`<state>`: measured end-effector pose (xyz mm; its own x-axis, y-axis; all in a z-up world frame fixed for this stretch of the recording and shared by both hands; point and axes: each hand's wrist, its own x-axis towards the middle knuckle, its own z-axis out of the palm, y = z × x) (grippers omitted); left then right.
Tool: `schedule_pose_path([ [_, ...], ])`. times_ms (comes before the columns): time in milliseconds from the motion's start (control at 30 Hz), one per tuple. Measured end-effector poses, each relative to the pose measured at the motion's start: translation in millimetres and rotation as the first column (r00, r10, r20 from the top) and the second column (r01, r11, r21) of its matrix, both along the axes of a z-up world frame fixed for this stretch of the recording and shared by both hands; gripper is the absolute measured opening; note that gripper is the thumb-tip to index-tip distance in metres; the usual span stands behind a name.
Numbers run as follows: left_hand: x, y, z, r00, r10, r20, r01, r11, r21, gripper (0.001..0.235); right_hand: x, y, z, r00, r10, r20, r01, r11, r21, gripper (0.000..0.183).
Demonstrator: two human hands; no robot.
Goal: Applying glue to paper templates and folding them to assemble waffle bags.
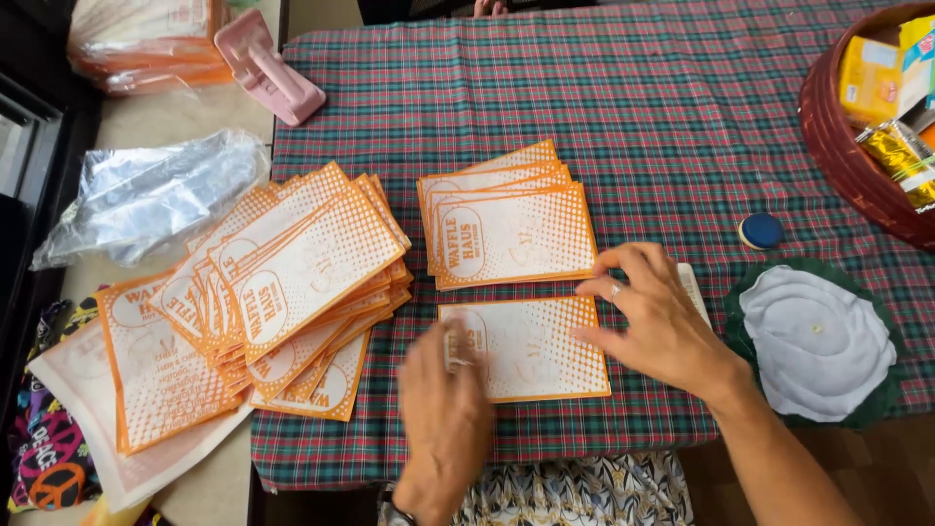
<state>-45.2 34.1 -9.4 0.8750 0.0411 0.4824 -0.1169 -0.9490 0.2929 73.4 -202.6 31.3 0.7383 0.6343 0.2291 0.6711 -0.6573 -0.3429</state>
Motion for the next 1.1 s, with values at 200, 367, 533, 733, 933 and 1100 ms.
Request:
schedule_pose_path([
  [200, -27, -14, -5, 0.942, -0.287, -0.175, 0.333, 0.863, 0.380, 0.176, 30, 27, -26, 0.967, 0.096, 0.234, -0.033, 0.965, -0.261, 0.063],
  [367, -58, 11, -3, 0.868, -0.486, -0.100, 0.491, 0.871, 0.028, 0.046, -13, 9, -22, 0.913, 0.180, 0.365, -0.095, 0.966, -0.240, 0.054],
  [533, -22, 82, 110, 0.947, -0.222, 0.232, 0.225, 0.974, 0.016, 0.041, -77, -2, -10, 0.940, 0.149, 0.306, -0.097, 0.979, -0.180, 0.060],
  [733, 29, 150, 47, 0.997, 0.073, 0.034, -0.079, 0.969, 0.236, 0.040, -84, -19, -3, 0.994, 0.074, 0.081, -0.075, 0.997, 0.007, 0.041],
  [933, 22, 74, 28, 0.966, -0.042, 0.254, -0.003, 0.984, 0.176, 0.085, -41, -59, 8, 0.797, -0.604, -0.007, 0.588, 0.779, -0.220, 0.080],
  [1100, 0, -8, 5, 0.786, -0.614, -0.064, 0.609, 0.788, -0.088, 0.038, -18, -52, 24, 0.438, -0.622, -0.649, 0.710, 0.682, -0.174, 0.073],
])
